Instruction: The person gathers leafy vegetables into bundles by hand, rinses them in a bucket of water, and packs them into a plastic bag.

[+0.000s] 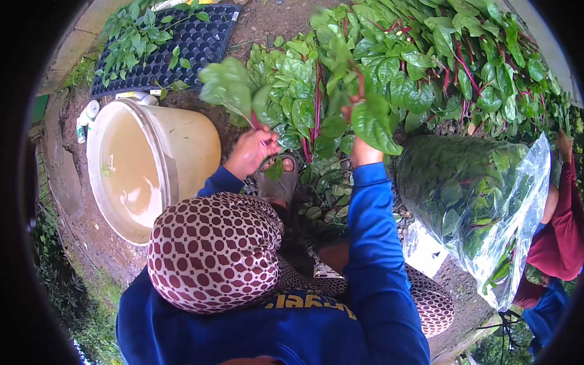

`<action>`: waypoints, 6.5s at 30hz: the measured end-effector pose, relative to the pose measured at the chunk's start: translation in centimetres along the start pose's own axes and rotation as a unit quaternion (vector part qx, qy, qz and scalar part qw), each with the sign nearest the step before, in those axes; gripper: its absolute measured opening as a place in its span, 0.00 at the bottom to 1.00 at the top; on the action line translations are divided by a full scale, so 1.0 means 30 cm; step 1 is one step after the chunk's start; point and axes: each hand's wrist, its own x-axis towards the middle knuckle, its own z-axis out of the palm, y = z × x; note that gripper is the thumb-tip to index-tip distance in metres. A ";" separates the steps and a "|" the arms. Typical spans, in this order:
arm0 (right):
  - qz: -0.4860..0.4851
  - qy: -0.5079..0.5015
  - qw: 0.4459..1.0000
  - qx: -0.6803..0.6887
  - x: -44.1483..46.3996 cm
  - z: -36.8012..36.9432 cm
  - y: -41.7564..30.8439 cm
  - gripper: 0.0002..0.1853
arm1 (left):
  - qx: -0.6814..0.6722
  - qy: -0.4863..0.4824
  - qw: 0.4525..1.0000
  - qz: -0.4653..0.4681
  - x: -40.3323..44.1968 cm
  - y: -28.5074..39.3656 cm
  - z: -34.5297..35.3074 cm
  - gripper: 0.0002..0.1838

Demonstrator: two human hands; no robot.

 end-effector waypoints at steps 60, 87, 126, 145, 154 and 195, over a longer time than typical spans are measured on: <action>-0.015 -0.128 0.898 -0.421 -0.030 -0.070 0.214 0.07 | 0.059 0.079 0.995 0.011 0.050 -0.116 0.024 0.16; 0.138 -0.025 0.828 -0.543 -0.065 -0.091 0.332 0.18 | 0.009 0.139 0.986 0.097 -0.017 -0.047 0.056 0.16; 0.208 -0.005 0.914 -0.347 0.135 -0.137 0.458 0.21 | -0.011 0.060 0.994 0.092 -0.031 -0.060 -0.024 0.04; 0.082 -0.084 0.721 -0.682 0.163 0.011 0.263 0.24 | 0.051 0.126 0.990 0.040 -0.022 -0.046 0.023 0.07; 0.008 -0.117 0.664 -0.739 0.133 -0.073 0.200 0.17 | 0.041 0.143 0.989 0.029 -0.028 -0.052 0.023 0.05; 0.082 -0.085 0.780 -0.615 0.020 0.206 0.273 0.15 | 0.007 0.171 0.984 0.047 -0.002 -0.085 -0.001 0.06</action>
